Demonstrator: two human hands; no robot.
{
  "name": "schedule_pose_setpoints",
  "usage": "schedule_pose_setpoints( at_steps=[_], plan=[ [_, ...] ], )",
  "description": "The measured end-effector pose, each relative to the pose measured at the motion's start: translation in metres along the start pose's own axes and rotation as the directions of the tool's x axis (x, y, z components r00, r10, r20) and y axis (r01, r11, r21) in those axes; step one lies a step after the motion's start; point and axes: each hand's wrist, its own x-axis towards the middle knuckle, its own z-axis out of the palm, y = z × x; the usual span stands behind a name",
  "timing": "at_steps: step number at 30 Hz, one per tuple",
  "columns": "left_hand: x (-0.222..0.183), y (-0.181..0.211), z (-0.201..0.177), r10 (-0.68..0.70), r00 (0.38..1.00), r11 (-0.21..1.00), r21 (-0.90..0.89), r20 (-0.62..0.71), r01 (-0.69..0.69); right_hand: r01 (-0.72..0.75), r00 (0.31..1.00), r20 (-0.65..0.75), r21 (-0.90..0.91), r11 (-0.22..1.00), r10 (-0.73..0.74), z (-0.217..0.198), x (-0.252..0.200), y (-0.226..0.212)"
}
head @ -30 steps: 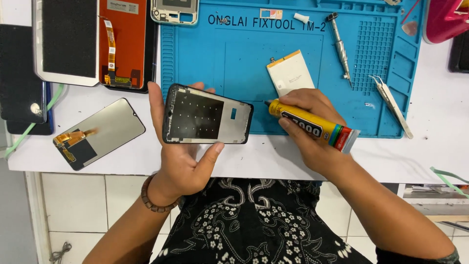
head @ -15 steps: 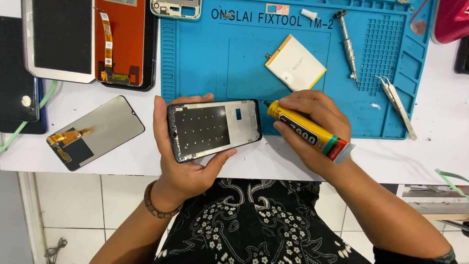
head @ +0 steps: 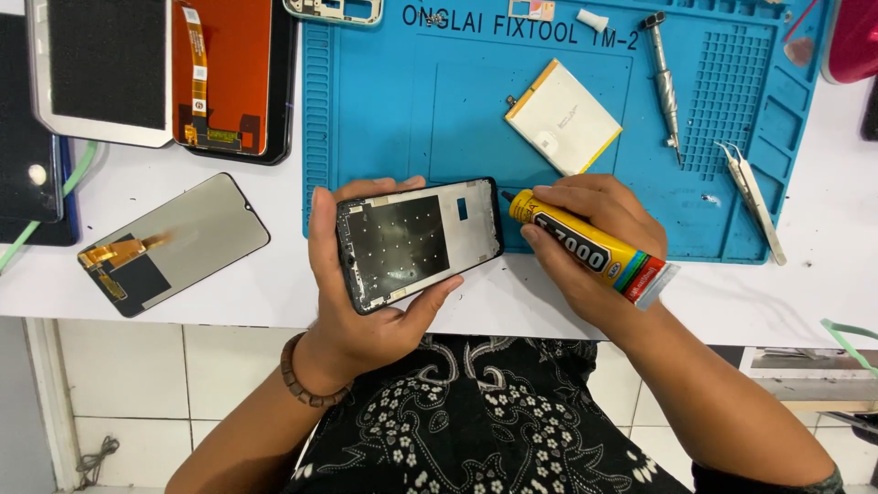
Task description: The person applies adhesive to the edges of a smartphone frame, then picks up a new display assembly and aligns it with the frame. They press the display into place and connect the internal ribbon cables to the motherboard.
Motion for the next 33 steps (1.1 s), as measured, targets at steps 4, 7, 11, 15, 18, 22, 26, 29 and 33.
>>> schedule_pose_setpoints(
  at_steps=[4, 7, 11, 15, 18, 22, 26, 29, 33],
  plan=[
    [0.0, 0.0, 0.0, -0.003, 1.0, 1.0, -0.01, 0.004, 0.003, 0.001, 1.0, 0.008, 0.006, 1.0, -0.001, 0.0, 0.001, 0.0],
    [0.001, 0.0, 0.001, -0.003, 1.0, 1.0, -0.016, 0.006, 0.003, 0.021, 1.0, 0.014, 0.009, 1.0, -0.021, 0.0, 0.002, 0.0],
    [0.002, 0.0, 0.002, 0.008, 1.0, 1.0, -0.013, -0.003, -0.008, 0.026, 1.0, 0.009, 0.019, 0.999, -0.026, 0.0, 0.003, -0.001],
    [0.002, 0.001, 0.002, 0.013, 1.0, 1.0, -0.004, 0.002, -0.013, 0.036, 0.999, 0.008, 0.029, 0.999, -0.036, 0.0, 0.002, -0.003],
    [0.0, 0.0, 0.003, 0.004, 1.0, 1.0, -0.021, -0.004, -0.004, 0.041, 0.999, 0.014, 0.049, 0.998, -0.042, -0.001, 0.002, -0.005],
    [0.0, 0.0, 0.003, 0.005, 1.0, 1.0, -0.011, 0.004, -0.005, 0.029, 1.0, 0.009, 0.04, 0.999, -0.029, -0.002, -0.001, -0.005],
    [-0.001, -0.001, 0.005, 0.012, 1.0, 0.999, -0.03, -0.002, -0.012, 0.036, 0.999, 0.005, 0.059, 0.998, -0.036, -0.003, -0.004, -0.006],
    [-0.001, -0.002, 0.006, 0.017, 1.0, 0.999, -0.028, -0.004, -0.017, 0.047, 0.999, 0.006, 0.073, 0.996, -0.048, -0.004, -0.006, -0.005],
    [0.0, -0.001, 0.006, 0.031, 1.0, 1.0, -0.004, -0.002, -0.031, 0.042, 0.999, 0.022, 0.077, 0.996, -0.044, -0.006, -0.009, -0.007]
  ],
)
